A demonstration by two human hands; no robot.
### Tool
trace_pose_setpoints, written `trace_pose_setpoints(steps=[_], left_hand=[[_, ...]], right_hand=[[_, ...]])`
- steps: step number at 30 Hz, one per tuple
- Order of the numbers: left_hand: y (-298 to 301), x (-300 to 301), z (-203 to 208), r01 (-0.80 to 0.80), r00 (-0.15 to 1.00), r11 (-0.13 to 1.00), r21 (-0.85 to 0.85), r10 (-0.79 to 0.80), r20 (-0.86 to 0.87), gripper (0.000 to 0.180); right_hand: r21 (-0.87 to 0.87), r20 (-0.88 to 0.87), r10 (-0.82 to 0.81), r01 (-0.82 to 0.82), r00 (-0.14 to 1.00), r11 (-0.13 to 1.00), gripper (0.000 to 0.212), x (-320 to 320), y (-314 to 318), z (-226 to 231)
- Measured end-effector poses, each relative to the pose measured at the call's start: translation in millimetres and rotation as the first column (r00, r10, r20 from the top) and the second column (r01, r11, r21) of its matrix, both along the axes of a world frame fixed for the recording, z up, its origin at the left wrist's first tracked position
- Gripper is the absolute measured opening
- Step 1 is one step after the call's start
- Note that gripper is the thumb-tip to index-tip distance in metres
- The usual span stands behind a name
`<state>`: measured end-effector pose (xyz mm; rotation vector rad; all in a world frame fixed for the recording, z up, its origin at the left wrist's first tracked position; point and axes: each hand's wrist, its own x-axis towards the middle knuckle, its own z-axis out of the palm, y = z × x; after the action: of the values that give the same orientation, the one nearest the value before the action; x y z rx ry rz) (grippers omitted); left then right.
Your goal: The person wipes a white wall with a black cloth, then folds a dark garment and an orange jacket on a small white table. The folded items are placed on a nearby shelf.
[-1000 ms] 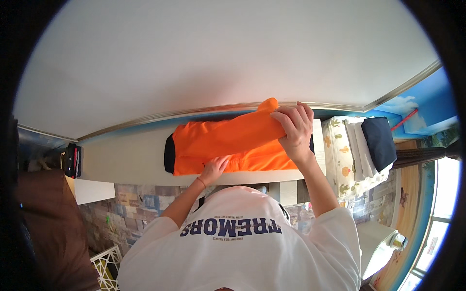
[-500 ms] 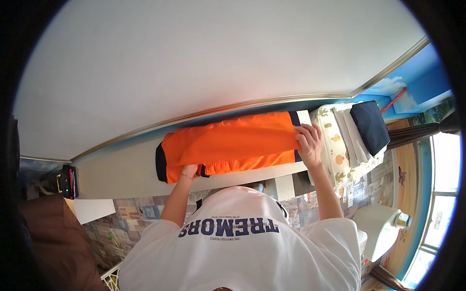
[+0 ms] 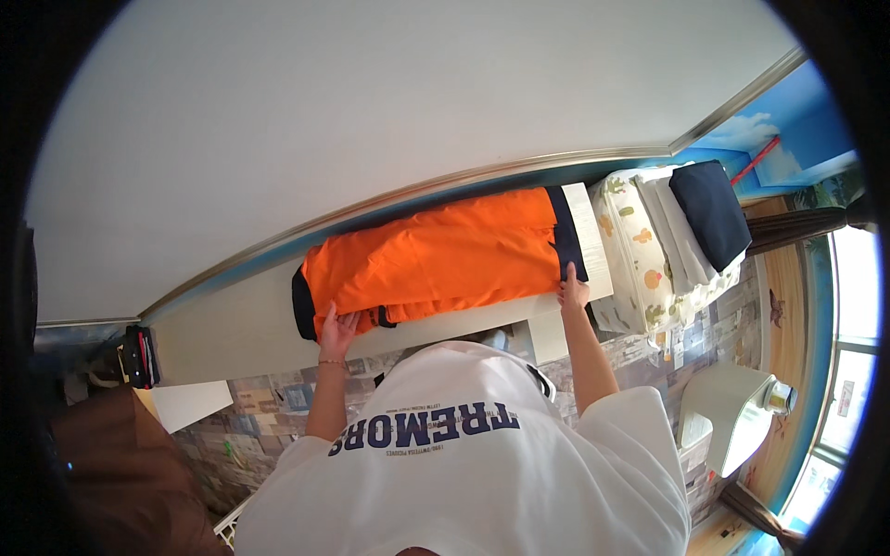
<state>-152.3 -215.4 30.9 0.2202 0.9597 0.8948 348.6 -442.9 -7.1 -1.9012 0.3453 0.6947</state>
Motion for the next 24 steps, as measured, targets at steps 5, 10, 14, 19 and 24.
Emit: trace_pose_setpoints(steps=[5,10,14,19,24], left_hand=[[17,26,37,-0.004,0.998,0.999,-0.042,0.006,0.059,0.040],[9,12,44,0.057,0.983,0.998,0.015,-0.059,0.176,0.031],[-18,26,45,0.313,0.941,0.945,0.089,-0.297,-0.162,0.036],[-46,36,3,0.750,0.431,0.625,0.215,-0.216,-0.876,0.048],[-66,65,-3,0.901,0.011,0.388,0.191,0.421,-0.907,0.048]], right_hand=[[0.225,-0.117,-0.174,0.197,0.978,0.954,0.030,-1,24,-2],[0.559,-0.232,-0.041,0.167,0.972,0.812,0.019,25,18,13],[0.591,-0.264,0.076,0.099,0.962,0.800,0.020,30,7,15],[0.573,-0.346,0.165,0.069,0.924,0.817,0.034,12,7,29],[0.303,-0.379,0.545,-0.456,0.748,0.837,0.042,-44,24,65]])
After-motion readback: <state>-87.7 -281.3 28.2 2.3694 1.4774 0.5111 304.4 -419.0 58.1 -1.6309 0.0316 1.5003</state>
